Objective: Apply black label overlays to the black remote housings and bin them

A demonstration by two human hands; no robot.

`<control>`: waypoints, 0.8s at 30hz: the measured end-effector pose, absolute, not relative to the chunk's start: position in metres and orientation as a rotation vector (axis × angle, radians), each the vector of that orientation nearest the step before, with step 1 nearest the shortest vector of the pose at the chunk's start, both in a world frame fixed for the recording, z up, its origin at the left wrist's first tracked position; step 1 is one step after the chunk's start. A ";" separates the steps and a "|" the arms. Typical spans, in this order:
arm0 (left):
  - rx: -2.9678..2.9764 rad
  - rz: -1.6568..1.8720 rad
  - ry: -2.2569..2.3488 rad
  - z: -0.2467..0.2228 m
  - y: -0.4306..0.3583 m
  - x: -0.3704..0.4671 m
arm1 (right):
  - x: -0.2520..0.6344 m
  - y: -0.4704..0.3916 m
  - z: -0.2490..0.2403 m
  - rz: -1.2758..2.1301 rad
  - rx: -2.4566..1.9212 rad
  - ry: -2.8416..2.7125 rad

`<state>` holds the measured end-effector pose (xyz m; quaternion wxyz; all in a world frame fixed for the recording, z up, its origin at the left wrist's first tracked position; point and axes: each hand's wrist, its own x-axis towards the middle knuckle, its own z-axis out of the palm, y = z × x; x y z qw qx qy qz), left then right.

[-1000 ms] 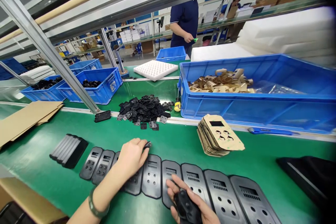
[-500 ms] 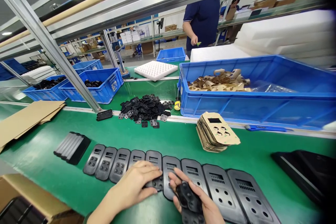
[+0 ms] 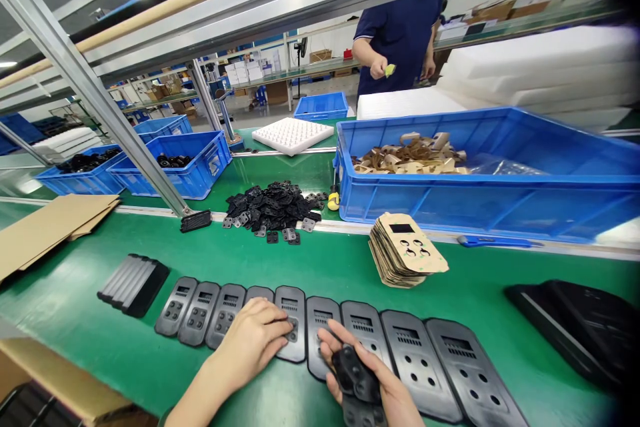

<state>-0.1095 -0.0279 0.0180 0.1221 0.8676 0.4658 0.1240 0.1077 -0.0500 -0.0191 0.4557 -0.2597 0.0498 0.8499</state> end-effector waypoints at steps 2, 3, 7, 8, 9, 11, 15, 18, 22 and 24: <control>2.580 0.391 1.347 0.015 -0.029 -0.108 | 0.108 -0.050 -0.018 2.097 -0.647 0.125; 2.606 0.406 1.343 0.013 -0.030 -0.108 | 0.108 -0.050 -0.018 2.097 -0.650 0.124; 2.700 0.422 1.395 0.006 -0.030 -0.103 | 0.108 -0.050 -0.020 2.094 -0.663 0.130; 2.711 0.405 1.416 0.006 -0.029 -0.101 | 0.108 -0.050 -0.020 2.095 -0.663 0.135; 2.713 0.375 1.436 0.007 -0.028 -0.100 | 0.108 -0.051 -0.020 2.097 -0.664 0.142; 2.690 0.283 1.446 0.013 -0.025 -0.098 | 0.108 -0.051 -0.021 2.102 -0.665 0.156; 2.596 0.054 1.413 0.034 -0.005 -0.098 | 0.108 -0.050 -0.018 2.108 -0.668 0.156; 2.595 -0.057 1.497 0.043 0.029 -0.100 | 0.107 -0.050 -0.016 2.102 -0.662 0.159; 2.586 -0.037 1.693 0.033 0.091 -0.097 | 0.108 -0.050 -0.017 2.093 -0.659 0.149; 2.573 -0.011 1.765 0.024 0.117 -0.094 | 0.108 -0.049 -0.019 2.097 -0.659 0.155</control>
